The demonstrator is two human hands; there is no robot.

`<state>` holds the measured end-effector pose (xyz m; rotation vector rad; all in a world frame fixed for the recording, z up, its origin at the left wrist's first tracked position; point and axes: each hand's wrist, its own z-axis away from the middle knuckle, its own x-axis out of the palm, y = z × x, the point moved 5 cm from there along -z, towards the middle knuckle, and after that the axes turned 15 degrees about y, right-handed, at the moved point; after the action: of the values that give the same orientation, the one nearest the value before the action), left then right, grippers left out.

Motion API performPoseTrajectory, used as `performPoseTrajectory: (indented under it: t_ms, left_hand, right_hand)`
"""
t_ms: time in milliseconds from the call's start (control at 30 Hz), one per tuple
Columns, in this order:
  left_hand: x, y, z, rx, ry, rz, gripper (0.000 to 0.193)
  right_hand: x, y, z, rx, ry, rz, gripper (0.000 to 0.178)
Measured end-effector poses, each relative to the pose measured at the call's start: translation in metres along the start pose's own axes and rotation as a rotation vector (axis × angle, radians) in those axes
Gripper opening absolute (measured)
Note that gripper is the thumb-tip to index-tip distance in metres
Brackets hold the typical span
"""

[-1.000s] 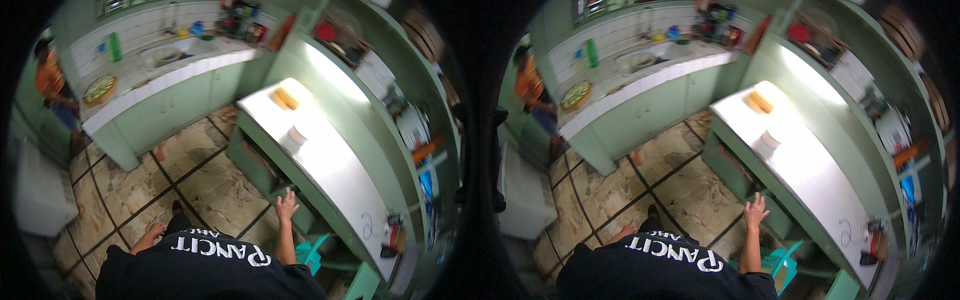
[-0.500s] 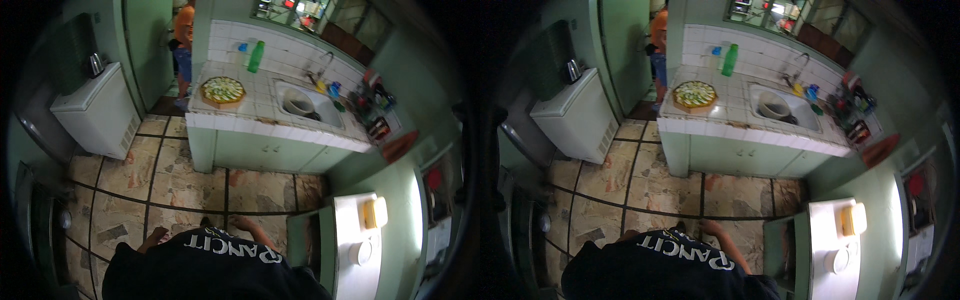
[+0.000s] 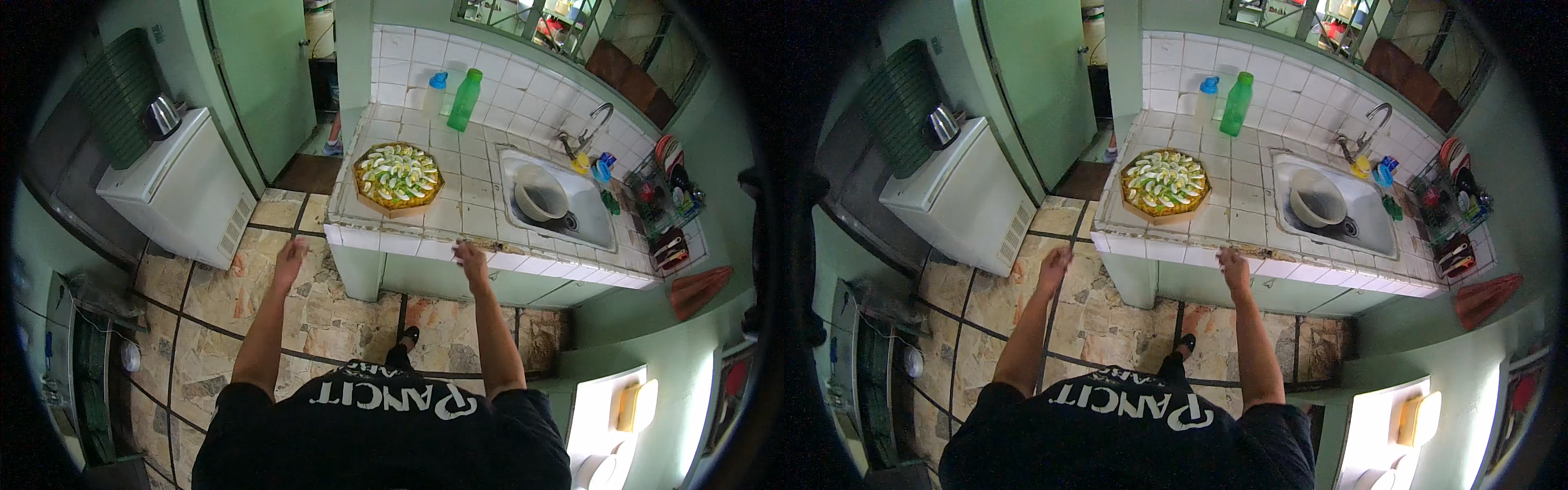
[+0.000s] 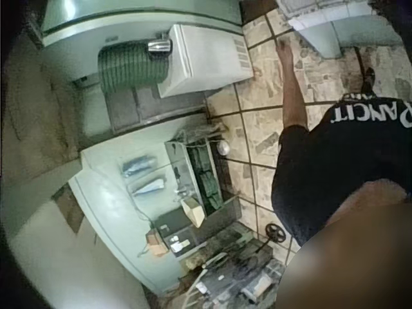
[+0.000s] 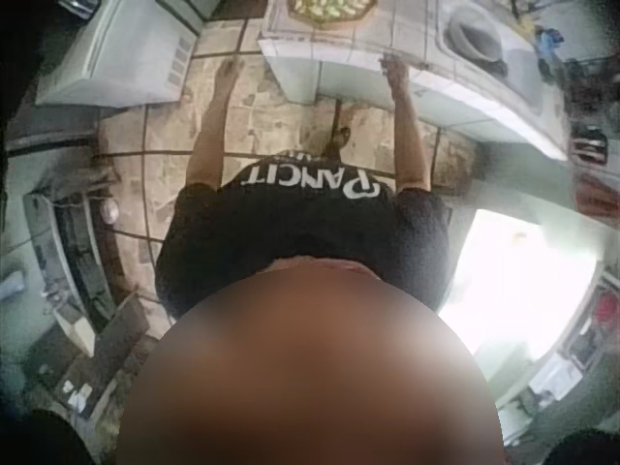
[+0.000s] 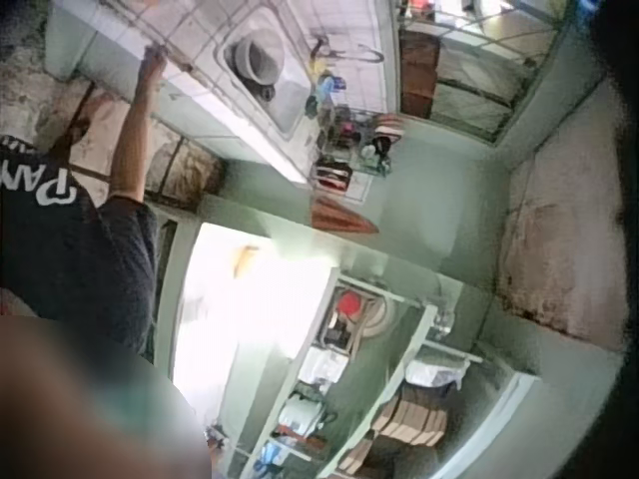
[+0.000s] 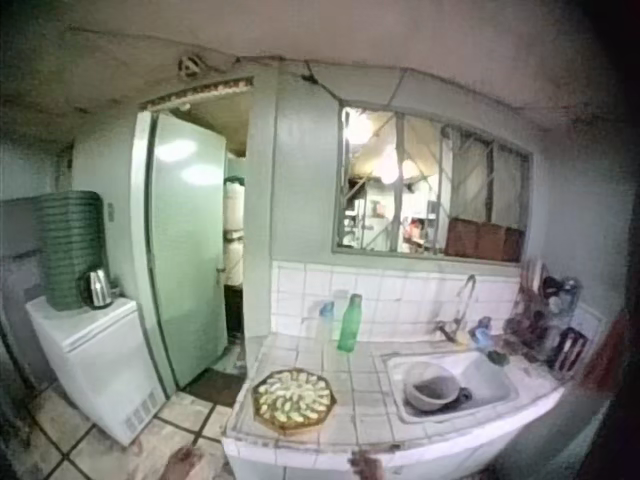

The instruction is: The person assembles a dish by placing a tray of food on the counter, then using tongs to add toppings from two separate containers onto the tray. The person handles the tray, tongs, and topping containers during the process.

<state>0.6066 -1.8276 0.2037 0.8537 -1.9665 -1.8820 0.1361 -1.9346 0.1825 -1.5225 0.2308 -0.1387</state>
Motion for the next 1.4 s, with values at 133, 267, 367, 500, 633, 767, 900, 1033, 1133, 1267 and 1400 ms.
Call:
performPoseTrajectory:
  t_ms: [133,267,367,500,633,767,900,1033,1133,1267,1400]
  left_hand:
    - [0.095,0.048,-0.079,-0.037,0.024,0.152,0.033]
    - [0.167,0.054,-0.144,0.061,0.156,0.002,0.041]
    - [0.197,0.049,-0.192,0.171,0.17,-0.249,0.042]
    - [0.224,0.028,-0.247,0.146,-0.011,-0.557,0.04]
    - [0.239,0.019,-0.288,0.107,-0.245,-0.652,0.038]
    - [0.241,0.018,-0.273,-0.318,-0.256,-0.357,0.038]
    - [0.243,0.041,-0.258,-0.353,-0.382,-0.295,0.049]
    - [0.242,0.038,-0.264,-0.344,-0.524,-0.386,0.056]
    - [0.241,0.034,-0.269,-0.399,-0.498,-0.348,0.051]
    - [0.242,0.055,-0.264,-0.471,-0.481,-0.403,0.054]
    - [0.247,0.104,-0.262,-0.394,-0.763,-0.075,0.052]
  right_hand:
    - [0.038,-0.021,-0.065,0.255,-0.026,-0.387,0.043]
    - [0.087,-0.02,-0.098,0.499,-0.092,-0.487,0.054]
    - [0.106,-0.02,-0.112,0.585,-0.028,-0.435,0.054]
    - [0.12,-0.028,-0.121,0.648,-0.01,-0.468,0.051]
    - [0.121,-0.033,-0.123,0.727,0.119,-0.373,0.028]
    - [0.119,-0.035,-0.128,0.789,0.192,-0.415,0.014]
    - [0.121,-0.032,-0.133,0.769,0.178,-0.408,0.02]
    - [0.123,-0.029,-0.134,0.741,0.168,-0.435,0.026]
    - [0.124,-0.031,-0.132,0.735,0.159,-0.506,0.034]
    - [0.112,-0.043,-0.118,0.689,0.23,-0.528,0.033]
    - [0.112,-0.071,-0.079,0.62,0.362,-0.613,0.037]
